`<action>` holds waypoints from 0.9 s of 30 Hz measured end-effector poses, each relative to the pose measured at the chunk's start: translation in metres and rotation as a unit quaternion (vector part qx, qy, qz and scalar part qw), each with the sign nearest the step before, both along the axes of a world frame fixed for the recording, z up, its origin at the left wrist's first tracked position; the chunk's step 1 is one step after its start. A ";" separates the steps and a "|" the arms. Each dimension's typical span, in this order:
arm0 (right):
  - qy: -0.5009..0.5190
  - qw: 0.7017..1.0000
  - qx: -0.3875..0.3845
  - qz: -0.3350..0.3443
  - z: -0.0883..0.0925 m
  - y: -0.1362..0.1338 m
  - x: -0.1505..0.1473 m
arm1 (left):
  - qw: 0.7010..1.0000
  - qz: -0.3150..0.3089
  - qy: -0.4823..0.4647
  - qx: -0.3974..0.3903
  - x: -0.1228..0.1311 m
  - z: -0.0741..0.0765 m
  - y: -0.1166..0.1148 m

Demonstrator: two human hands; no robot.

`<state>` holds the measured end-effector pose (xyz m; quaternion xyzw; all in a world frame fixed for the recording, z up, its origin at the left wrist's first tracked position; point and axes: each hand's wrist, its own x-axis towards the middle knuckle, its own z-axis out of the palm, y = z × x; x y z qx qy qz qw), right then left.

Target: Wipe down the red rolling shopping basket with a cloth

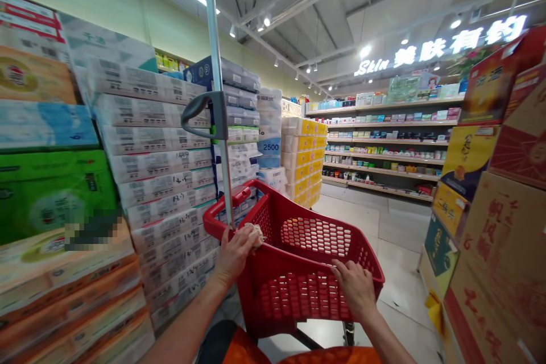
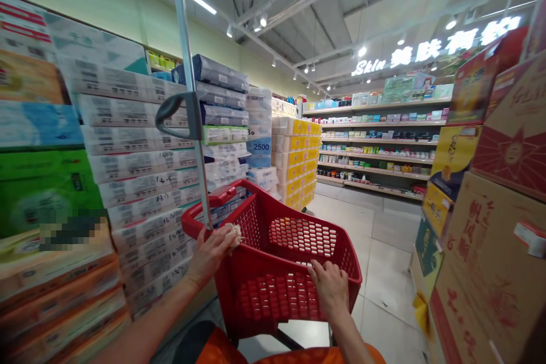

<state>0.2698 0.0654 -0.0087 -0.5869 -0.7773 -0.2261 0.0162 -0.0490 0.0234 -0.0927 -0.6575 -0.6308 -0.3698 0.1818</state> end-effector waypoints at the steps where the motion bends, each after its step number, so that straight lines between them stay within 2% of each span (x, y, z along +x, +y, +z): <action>1: 0.002 1.000 -0.001 0.000 0.000 -0.001 0.001 | 1.000 0.007 -0.006 -0.011 0.002 0.001 0.000; 3: 0.003 1.000 0.003 -0.006 0.000 -0.001 0.002 | 0.999 0.011 -0.015 -0.033 0.006 0.004 0.003; 8: 0.013 0.999 0.011 -0.034 0.001 0.006 0.013 | 0.997 -0.050 0.025 -0.058 -0.001 0.015 0.013; 10: 0.029 0.999 0.015 -0.036 0.000 0.008 0.016 | 0.997 -0.047 0.021 -0.055 -0.001 0.016 0.016; 13: 0.049 0.998 0.017 -0.025 -0.005 0.009 0.016 | 0.998 -0.039 -0.012 -0.047 0.023 0.012 0.022; 17: 0.068 0.998 0.008 -0.004 -0.011 0.013 0.022 | 0.994 -0.104 -0.018 -0.035 0.068 0.008 0.031; 19: 0.082 0.997 0.001 0.004 -0.010 0.015 0.026 | 0.992 -0.120 -0.028 -0.040 0.074 0.012 0.034; 21: 0.099 0.995 -0.007 0.001 -0.007 0.016 0.025 | 0.991 -0.110 -0.056 -0.055 0.068 0.021 0.038; 24: 0.124 0.992 0.005 0.015 -0.003 0.016 -0.005 | 0.985 -0.090 -0.107 -0.100 0.057 0.041 0.045; 25: 0.130 0.991 0.010 0.042 -0.003 0.016 -0.023 | 0.982 -0.094 -0.114 -0.115 0.058 0.047 0.048; 27: 0.130 0.982 -0.004 0.137 -0.004 0.017 -0.064 | 0.975 -0.120 -0.115 -0.145 0.064 0.055 0.053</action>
